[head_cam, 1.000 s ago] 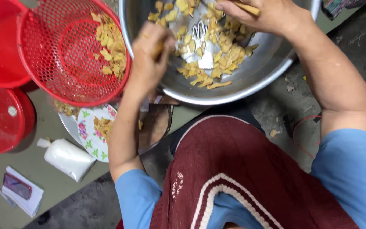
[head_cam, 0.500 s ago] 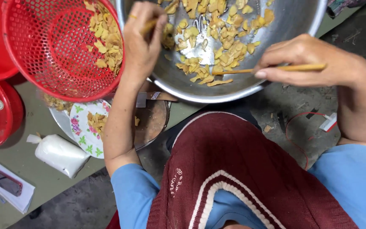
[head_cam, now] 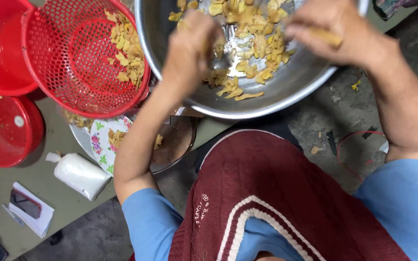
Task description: Using chopsticks to stir and sort sliced food ingredients in a large metal bowl and transfer some to a plate.
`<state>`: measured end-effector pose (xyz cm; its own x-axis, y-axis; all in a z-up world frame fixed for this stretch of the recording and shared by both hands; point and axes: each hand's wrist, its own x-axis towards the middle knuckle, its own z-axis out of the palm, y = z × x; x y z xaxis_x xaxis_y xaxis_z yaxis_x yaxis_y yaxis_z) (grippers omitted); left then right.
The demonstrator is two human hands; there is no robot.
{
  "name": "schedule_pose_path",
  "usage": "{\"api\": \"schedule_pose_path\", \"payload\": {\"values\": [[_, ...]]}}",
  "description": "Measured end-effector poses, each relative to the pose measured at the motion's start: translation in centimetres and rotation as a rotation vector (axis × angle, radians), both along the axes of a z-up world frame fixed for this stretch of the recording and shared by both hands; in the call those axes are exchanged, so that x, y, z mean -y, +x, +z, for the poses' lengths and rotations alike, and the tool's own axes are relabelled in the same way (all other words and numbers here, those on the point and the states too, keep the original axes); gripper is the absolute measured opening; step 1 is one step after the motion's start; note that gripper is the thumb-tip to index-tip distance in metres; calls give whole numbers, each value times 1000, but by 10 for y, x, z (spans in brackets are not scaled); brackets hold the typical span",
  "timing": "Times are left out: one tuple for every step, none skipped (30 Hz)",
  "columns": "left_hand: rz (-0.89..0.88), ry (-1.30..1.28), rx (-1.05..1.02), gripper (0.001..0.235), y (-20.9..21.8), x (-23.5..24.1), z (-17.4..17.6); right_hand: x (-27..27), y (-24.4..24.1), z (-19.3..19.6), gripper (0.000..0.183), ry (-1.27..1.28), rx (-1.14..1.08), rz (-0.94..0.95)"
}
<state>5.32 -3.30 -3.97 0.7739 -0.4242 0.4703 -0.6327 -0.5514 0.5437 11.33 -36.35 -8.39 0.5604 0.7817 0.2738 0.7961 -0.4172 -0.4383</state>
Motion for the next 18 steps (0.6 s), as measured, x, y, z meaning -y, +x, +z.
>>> {"api": "schedule_pose_path", "payload": {"values": [[107, -28, 96, 46, 20, -6, -7, -19, -16, 23, 24, 63, -110, 99], [99, -31, 98, 46, 38, -15, -25, -18, -28, 31, 24, 61, -107, 91], [137, -42, 151, 38, 57, -25, -43, -16, -40, 39, 23, 37, -276, 146], [175, -54, 202, 32, 76, -33, -62, -14, -52, 47, 25, 15, -449, 202], [166, -58, 203, 32, 71, -27, -55, -6, -54, 52, 25, 14, -448, 192], [144, -57, 224, 19, 67, -21, -47, 2, -55, 58, 25, -35, -462, 148], [123, -55, 246, 17, 63, -16, -39, 10, -56, 64, 25, -83, -477, 104], [117, -57, 244, 17, 47, -6, -34, 19, -51, 65, 25, -82, -479, 97], [103, -25, 128, 15, 30, 4, -29, 28, -46, 66, 21, -44, -419, -11], [91, 13, 14, 20, 12, 11, -23, 35, -40, 66, 18, -3, -356, -113], [89, 15, 14, 20, -7, 13, -16, 46, -35, 47, 18, -1, -356, -116], [11, -18, -88, 26, -27, 15, -8, 56, -27, 28, 16, -39, -119, -208], [-68, -53, -190, 32, -47, 17, -1, 65, -18, 9, 14, -70, 115, -291], [-56, -50, -191, 32, -59, 15, 8, 55, -19, 10, 14, -66, 114, -279], [-131, -63, -248, 13, -71, 13, 16, 44, -20, 11, 17, -113, 152, -245], [-207, -74, -302, 8, -83, 12, 25, 32, -21, 12, 32, -157, 193, -210], [-194, -71, -301, 8, -83, 5, 27, 13, -29, 20, 32, -151, 194, -198], [-144, -14, -316, 7, -84, -2, 29, -4, -41, 28, 29, -47, 65, -72]]}}
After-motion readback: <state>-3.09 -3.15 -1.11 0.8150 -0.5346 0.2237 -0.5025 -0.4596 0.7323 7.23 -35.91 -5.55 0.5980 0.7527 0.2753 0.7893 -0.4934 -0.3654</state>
